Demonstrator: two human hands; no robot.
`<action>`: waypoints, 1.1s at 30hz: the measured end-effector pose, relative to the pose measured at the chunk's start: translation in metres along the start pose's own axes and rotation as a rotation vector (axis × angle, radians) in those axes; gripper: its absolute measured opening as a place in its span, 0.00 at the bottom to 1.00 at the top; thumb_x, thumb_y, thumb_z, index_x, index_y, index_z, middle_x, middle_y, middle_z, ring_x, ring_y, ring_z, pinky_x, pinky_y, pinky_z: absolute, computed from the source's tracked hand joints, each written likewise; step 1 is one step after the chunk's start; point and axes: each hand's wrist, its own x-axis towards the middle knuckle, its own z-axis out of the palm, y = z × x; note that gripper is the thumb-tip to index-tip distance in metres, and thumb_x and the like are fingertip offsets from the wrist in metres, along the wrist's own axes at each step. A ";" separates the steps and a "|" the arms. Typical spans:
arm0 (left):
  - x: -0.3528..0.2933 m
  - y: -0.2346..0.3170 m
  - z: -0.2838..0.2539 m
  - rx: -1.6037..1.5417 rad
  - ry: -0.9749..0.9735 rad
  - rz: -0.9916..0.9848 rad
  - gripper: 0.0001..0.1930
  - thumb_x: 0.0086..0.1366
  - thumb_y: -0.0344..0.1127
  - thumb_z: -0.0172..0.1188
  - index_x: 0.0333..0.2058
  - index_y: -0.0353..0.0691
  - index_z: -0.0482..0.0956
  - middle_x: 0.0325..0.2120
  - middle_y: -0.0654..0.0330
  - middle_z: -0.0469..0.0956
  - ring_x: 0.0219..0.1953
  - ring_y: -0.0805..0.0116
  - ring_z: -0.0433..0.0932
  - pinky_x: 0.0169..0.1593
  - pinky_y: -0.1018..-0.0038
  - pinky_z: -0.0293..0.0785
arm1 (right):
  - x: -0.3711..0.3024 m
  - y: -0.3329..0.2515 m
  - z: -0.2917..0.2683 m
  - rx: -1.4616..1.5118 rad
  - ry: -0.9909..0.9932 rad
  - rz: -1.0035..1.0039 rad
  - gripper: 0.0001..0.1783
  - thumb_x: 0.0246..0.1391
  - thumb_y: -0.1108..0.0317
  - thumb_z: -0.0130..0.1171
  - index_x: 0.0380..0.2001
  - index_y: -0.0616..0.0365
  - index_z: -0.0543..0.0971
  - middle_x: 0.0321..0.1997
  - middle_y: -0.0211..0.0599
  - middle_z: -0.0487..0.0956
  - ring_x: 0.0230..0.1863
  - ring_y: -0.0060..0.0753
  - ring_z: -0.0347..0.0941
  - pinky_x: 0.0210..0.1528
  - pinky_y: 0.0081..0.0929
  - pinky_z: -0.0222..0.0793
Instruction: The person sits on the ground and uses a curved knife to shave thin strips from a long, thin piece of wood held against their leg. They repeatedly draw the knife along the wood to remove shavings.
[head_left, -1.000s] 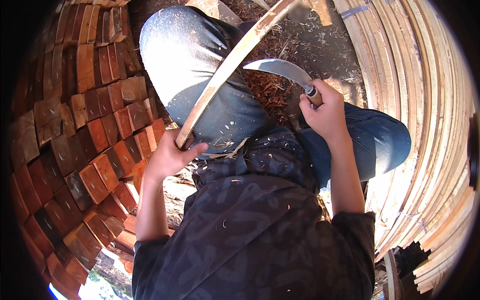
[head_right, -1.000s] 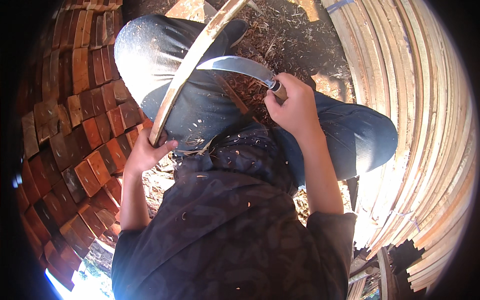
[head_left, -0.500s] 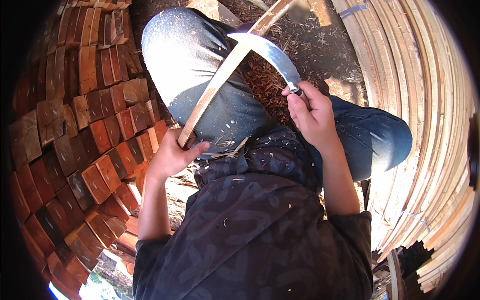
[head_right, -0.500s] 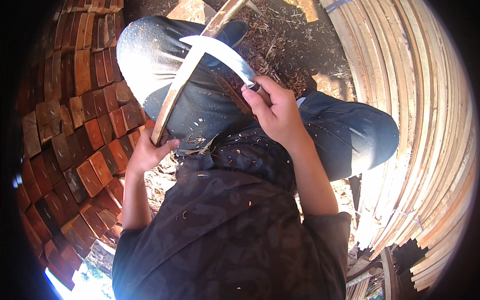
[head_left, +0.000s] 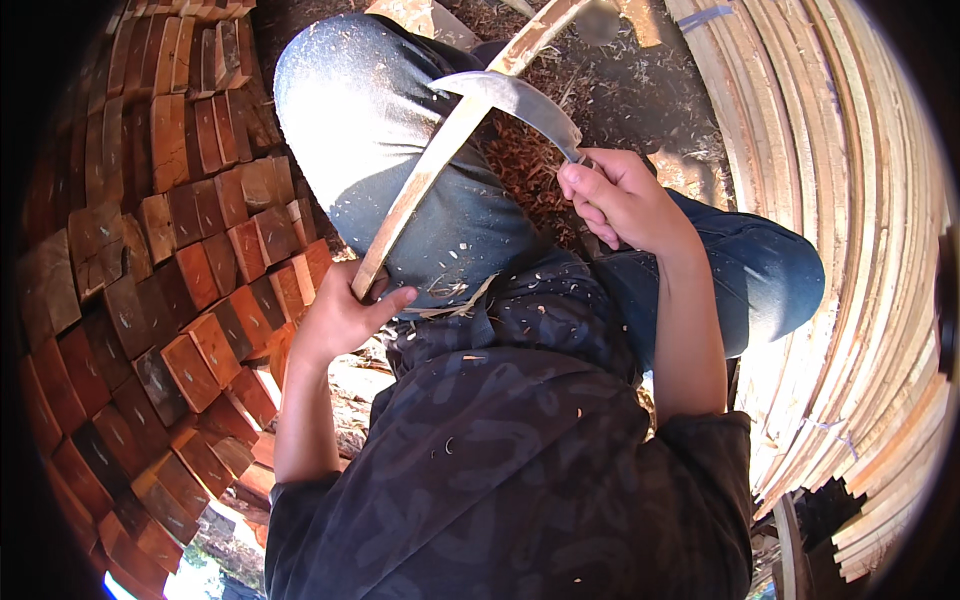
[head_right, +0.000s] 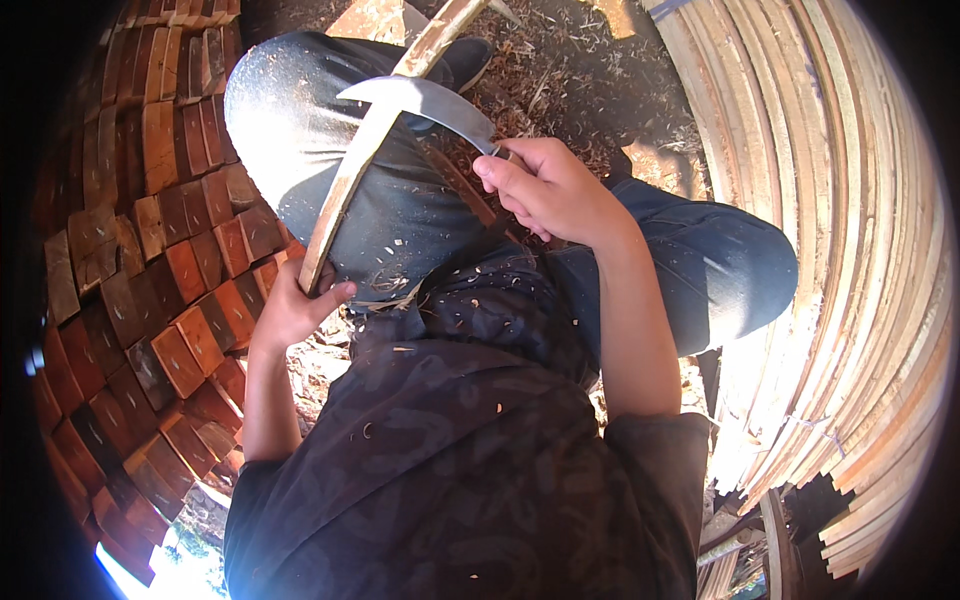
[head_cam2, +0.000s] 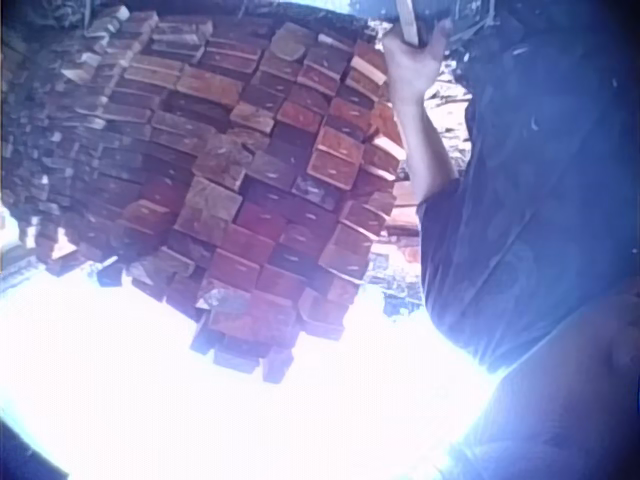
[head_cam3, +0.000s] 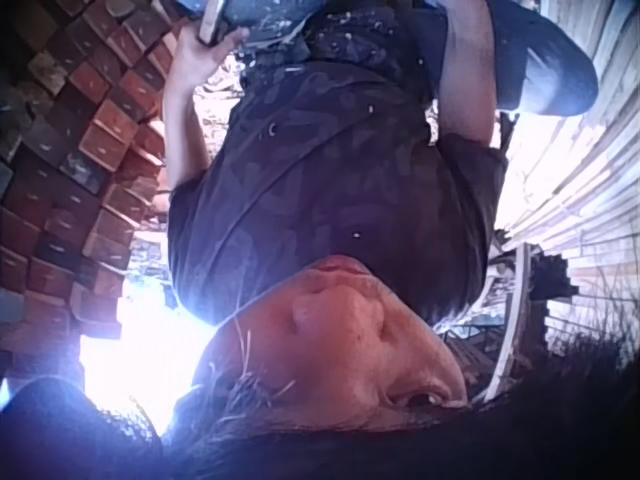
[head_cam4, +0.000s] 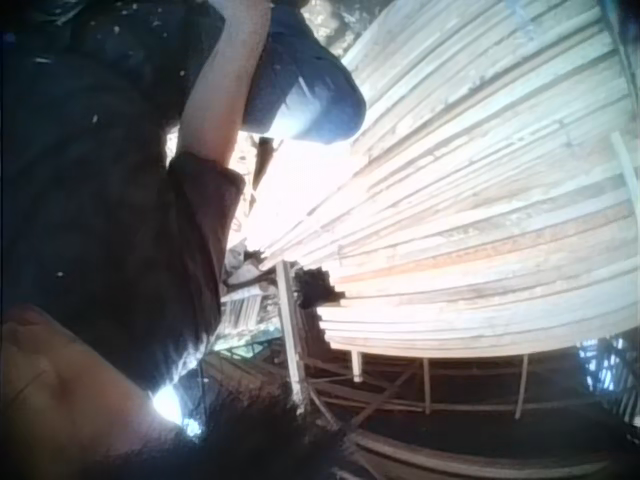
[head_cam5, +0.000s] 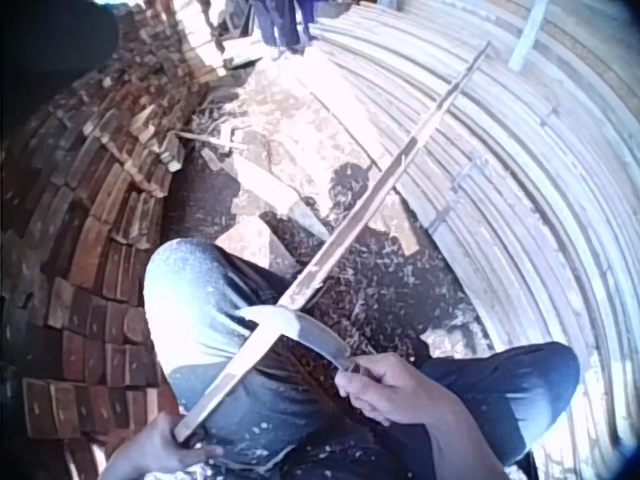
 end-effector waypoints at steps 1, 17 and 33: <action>0.000 0.001 0.001 -0.014 0.000 -0.007 0.26 0.54 0.39 0.69 0.13 0.40 0.58 0.11 0.70 0.55 0.18 0.80 0.54 0.20 0.75 0.51 | -0.001 -0.003 -0.002 -0.005 -0.035 0.020 0.17 0.62 0.58 0.50 0.25 0.59 0.69 0.11 0.21 0.61 0.09 0.12 0.55 0.10 0.16 0.51; 0.001 0.006 0.001 -0.036 0.007 -0.013 0.26 0.54 0.37 0.68 0.12 0.40 0.57 0.10 0.70 0.55 0.17 0.80 0.54 0.20 0.75 0.51 | 0.002 -0.007 -0.012 -0.123 -0.111 0.082 0.19 0.62 0.55 0.50 0.21 0.55 0.69 0.12 0.19 0.60 0.11 0.11 0.54 0.11 0.15 0.51; 0.000 0.007 0.001 -0.039 -0.005 -0.015 0.24 0.55 0.34 0.67 0.13 0.43 0.58 0.11 0.72 0.57 0.17 0.81 0.54 0.20 0.77 0.50 | 0.011 0.007 -0.005 -0.148 0.382 -0.260 0.15 0.58 0.61 0.57 0.28 0.64 0.75 0.13 0.19 0.63 0.17 0.11 0.54 0.19 0.19 0.50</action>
